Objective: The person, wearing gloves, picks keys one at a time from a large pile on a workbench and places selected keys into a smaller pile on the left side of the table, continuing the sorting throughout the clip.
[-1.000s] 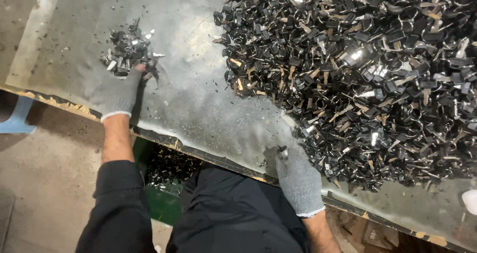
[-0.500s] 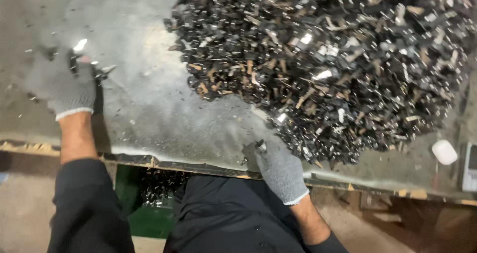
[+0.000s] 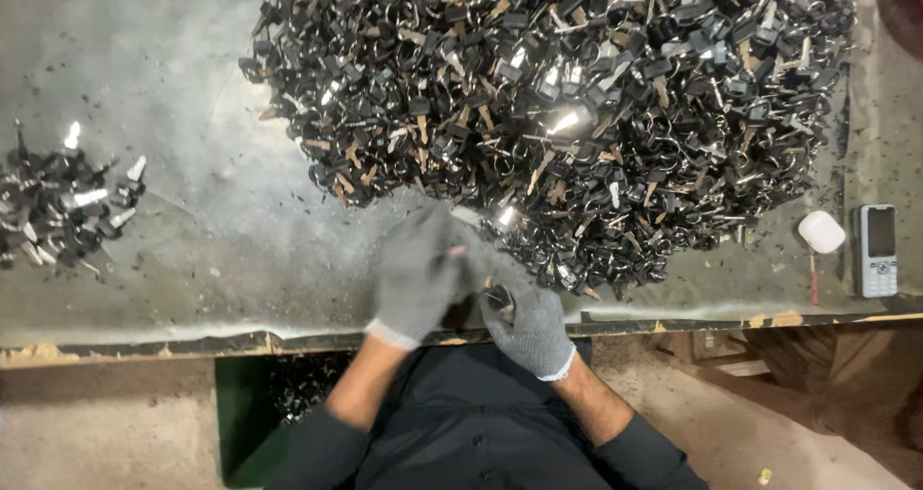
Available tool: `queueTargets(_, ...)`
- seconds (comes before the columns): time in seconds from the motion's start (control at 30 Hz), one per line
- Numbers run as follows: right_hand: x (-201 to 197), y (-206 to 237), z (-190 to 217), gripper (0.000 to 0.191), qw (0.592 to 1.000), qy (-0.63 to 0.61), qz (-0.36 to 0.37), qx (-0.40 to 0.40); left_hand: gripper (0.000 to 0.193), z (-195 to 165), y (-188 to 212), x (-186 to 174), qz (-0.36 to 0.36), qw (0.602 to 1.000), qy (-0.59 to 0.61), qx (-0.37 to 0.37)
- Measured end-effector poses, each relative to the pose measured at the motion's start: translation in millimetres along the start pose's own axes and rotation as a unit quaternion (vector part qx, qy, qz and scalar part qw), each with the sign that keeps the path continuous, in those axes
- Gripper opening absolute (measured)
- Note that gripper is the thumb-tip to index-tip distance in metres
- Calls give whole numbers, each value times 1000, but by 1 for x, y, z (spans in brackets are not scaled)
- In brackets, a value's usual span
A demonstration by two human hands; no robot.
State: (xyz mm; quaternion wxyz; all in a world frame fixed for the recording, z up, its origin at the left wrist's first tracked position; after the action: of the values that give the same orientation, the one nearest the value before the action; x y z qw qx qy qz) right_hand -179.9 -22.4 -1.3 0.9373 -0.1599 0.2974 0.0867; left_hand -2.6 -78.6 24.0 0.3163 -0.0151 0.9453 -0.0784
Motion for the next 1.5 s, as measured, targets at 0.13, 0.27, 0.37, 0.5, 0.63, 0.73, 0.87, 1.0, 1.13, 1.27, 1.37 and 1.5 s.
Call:
queueTargets(0.13,-10,18,-14,20,990,11,-88,111,20,-34,-15,34,-6,983,-151,104)
queueTargets(0.27,-28,28,-3,33,979,-57,-183,61,13,-43,7,10,-53,994,-16,94)
queueTargets(0.37,-22,21,0,43,987,-87,-117,64,16,-51,34,12,12,993,-1,119)
queueTargets(0.5,-10,11,14,36,997,-51,14,51,17,-39,55,6,34,997,47,48)
queueTargets(0.63,-8,11,22,42,987,-79,81,111,36,-7,68,6,149,967,124,-163)
queueTargets(0.73,-11,9,30,40,990,-52,92,89,40,-14,63,-8,116,982,115,-96)
queueTargets(0.87,-17,-7,21,34,989,-61,71,110,28,-41,52,-18,31,987,-76,137)
queueTargets(1.0,-18,-29,2,24,976,-39,105,185,30,-54,38,-10,-30,934,-173,311)
queueTargets(1.13,-20,-28,13,27,971,169,46,166,32,-41,24,0,-33,947,-206,244)
queueTargets(1.27,15,1,12,40,937,181,188,232,40,-3,17,2,51,988,-147,23)
queueTargets(1.37,21,-1,12,34,935,215,205,195,42,12,16,0,88,987,-132,-36)
queueTargets(1.5,19,-13,0,34,919,196,248,237,28,6,16,-3,74,990,-121,8)
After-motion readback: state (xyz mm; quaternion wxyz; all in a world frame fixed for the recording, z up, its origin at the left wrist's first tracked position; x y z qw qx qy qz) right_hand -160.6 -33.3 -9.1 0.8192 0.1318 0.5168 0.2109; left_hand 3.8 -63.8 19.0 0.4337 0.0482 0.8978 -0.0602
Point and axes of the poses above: each hand's wrist, its own y-axis away from the middle knuckle, its own x-axis out of the palm, z = x × y, the point moved 7 cm from there along -y, towards the middle knuckle, and after that the axes turned 7 degrees about -y, right-handed, at the moved point
